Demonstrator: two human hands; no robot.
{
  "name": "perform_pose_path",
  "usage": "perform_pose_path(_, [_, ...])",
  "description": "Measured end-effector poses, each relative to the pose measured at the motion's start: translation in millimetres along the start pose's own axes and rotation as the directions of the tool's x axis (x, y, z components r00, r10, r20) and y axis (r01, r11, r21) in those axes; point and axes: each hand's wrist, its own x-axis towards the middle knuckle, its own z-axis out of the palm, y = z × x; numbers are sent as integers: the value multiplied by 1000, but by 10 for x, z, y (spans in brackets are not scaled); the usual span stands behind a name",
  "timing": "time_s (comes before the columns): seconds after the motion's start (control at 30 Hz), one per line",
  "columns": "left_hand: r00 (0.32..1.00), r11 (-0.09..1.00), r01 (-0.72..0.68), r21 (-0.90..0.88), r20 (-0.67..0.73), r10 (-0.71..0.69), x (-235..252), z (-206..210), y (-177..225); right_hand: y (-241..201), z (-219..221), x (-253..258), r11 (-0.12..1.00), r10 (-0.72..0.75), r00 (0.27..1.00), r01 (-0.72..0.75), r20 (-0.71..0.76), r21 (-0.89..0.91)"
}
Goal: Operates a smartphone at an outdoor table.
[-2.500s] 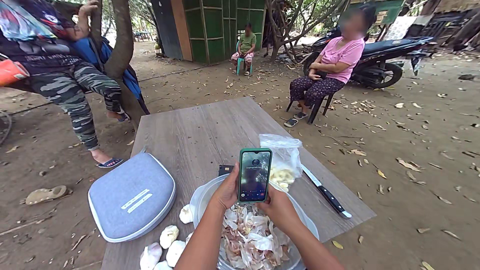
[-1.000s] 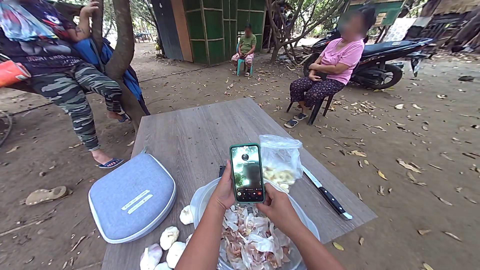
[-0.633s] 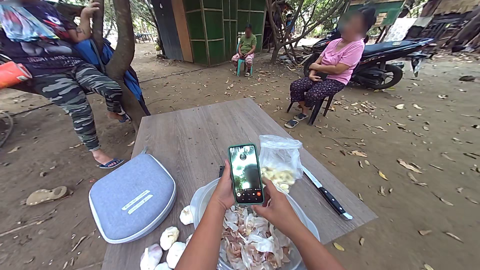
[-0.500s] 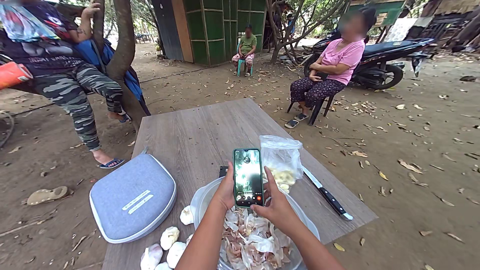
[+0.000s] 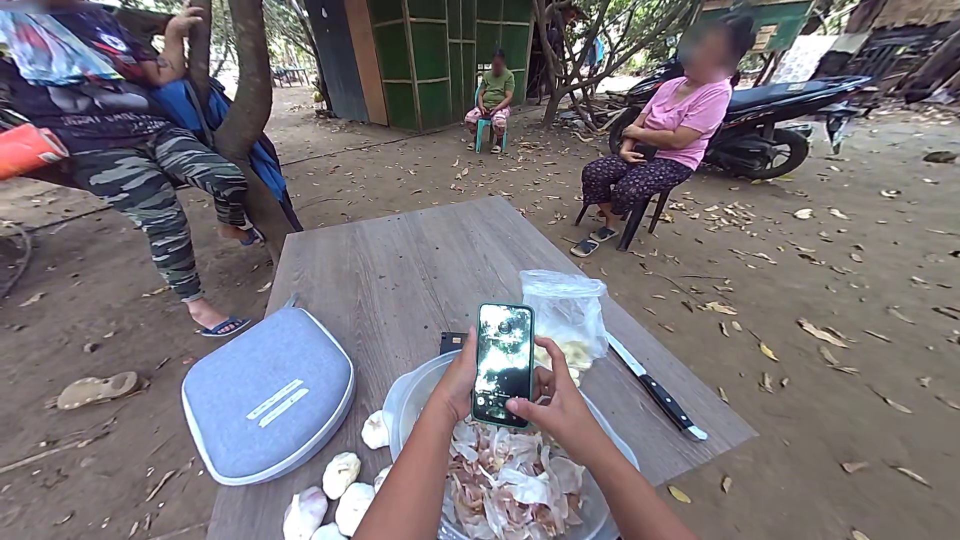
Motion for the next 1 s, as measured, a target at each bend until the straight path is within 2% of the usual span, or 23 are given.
perform_pose_path(0.1, [1000,1000,-5,29,29,4,-7,-5,-10,1,0,2,1000,-10,999,11,-48,28])
perform_pose_path(0.83, [1000,1000,10,21,-5,-10,-9,15,-5,-4,-1,-6,1000,-1,999,1,-37,10])
perform_pose_path(1.0, [999,998,34,-47,16,-33,1,17,-12,-9,10,-13,999,-30,997,28,-70,-26])
